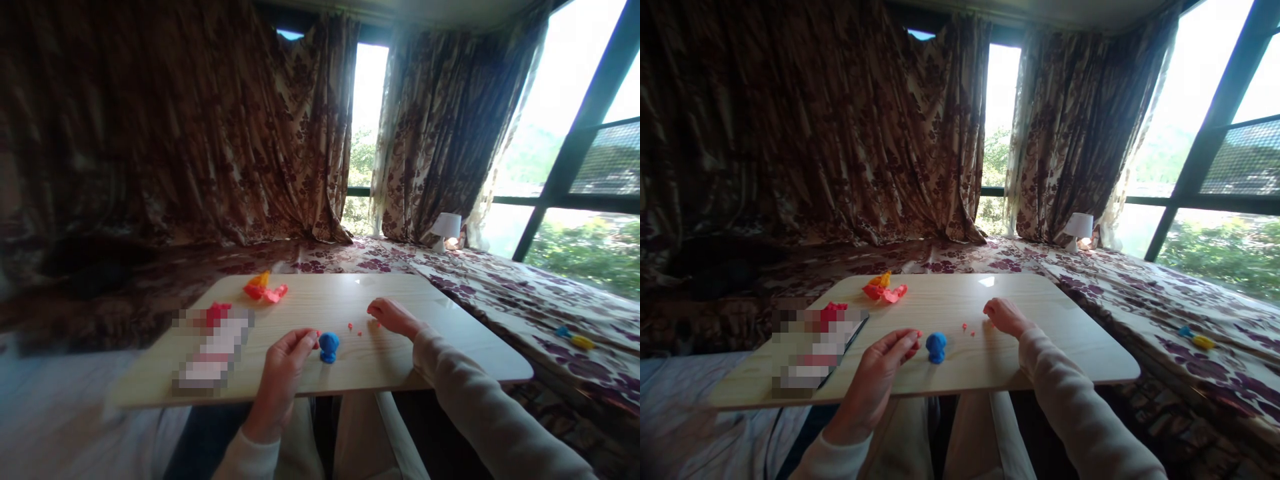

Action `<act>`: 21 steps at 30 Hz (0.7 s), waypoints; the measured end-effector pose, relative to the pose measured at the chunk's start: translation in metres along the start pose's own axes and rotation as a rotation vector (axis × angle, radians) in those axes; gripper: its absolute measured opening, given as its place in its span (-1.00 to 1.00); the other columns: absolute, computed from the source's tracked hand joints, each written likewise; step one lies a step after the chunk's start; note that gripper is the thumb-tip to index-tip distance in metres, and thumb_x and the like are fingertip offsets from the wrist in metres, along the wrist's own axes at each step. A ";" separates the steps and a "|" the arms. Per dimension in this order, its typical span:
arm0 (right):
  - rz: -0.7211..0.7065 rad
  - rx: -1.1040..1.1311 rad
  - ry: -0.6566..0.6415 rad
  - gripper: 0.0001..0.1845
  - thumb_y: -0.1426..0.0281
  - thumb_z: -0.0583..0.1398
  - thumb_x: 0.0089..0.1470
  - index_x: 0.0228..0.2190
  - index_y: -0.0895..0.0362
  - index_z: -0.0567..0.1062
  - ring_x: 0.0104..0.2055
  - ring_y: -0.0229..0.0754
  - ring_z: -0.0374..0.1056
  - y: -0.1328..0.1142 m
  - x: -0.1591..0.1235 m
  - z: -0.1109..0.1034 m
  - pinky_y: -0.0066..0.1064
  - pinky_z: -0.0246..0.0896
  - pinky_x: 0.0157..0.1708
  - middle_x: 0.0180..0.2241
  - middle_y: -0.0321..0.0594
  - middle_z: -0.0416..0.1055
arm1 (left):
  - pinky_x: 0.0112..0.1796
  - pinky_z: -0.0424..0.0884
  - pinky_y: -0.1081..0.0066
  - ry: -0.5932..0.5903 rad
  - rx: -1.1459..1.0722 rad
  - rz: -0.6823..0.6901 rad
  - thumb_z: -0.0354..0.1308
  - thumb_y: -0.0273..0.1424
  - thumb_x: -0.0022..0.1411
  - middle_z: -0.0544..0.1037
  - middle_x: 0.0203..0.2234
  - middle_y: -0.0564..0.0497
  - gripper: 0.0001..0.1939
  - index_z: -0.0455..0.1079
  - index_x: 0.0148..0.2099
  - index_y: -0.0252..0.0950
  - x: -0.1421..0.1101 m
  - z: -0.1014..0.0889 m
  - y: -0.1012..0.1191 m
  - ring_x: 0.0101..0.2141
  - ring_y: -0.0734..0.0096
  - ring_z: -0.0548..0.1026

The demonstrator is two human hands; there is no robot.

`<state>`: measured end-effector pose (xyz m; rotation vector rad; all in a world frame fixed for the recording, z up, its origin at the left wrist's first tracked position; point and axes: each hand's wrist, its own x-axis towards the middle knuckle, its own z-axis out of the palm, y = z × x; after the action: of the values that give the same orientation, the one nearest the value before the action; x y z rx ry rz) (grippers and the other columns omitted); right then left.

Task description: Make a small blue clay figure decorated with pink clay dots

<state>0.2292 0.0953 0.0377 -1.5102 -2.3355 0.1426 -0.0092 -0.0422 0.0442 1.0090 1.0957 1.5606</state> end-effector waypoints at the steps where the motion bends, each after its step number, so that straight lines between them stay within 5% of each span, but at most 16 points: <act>1: 0.000 0.000 0.004 -0.70 0.51 0.02 0.07 -0.40 0.20 0.55 -0.29 -0.17 0.38 0.001 0.001 0.001 -0.44 0.16 -0.29 -0.35 -0.10 0.51 | -0.28 0.32 0.46 -0.001 -0.002 0.000 0.27 -0.28 -0.08 0.53 -0.52 0.04 -0.76 0.51 -0.37 -0.35 0.000 0.000 0.000 -0.42 0.48 0.43; 7: 0.004 0.006 0.039 -0.69 0.60 0.00 0.02 -0.34 0.19 0.52 -0.27 -0.19 0.37 0.001 0.002 0.003 -0.44 0.16 -0.26 -0.32 -0.13 0.49 | -0.27 0.33 0.43 0.008 -0.009 -0.002 0.27 -0.22 -0.11 0.53 -0.53 0.02 -0.70 0.51 -0.39 -0.36 0.000 0.001 0.002 -0.43 0.45 0.43; 15: -0.029 0.019 0.074 -0.72 0.43 0.04 0.11 -0.44 0.18 0.54 -0.35 -0.25 0.36 -0.003 0.001 -0.002 -0.46 0.17 -0.32 -0.30 -0.14 0.45 | -0.28 0.35 0.42 -0.002 0.018 0.013 0.26 -0.23 -0.08 0.54 -0.53 -0.01 -0.71 0.52 -0.38 -0.37 0.001 0.000 0.001 -0.42 0.42 0.45; 21: -0.227 0.333 0.243 -0.77 0.45 0.07 0.10 -0.25 0.12 0.50 -0.37 -0.27 0.35 -0.070 -0.026 -0.028 -0.44 0.25 -0.33 -0.34 -0.23 0.46 | -0.27 0.34 0.41 0.008 0.017 0.000 0.28 -0.27 -0.10 0.56 -0.52 -0.02 -0.75 0.53 -0.39 -0.36 0.000 0.002 0.002 -0.41 0.41 0.45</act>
<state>0.1879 0.0391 0.0767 -1.0359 -2.1412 0.2596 -0.0080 -0.0417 0.0464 1.0143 1.1161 1.5590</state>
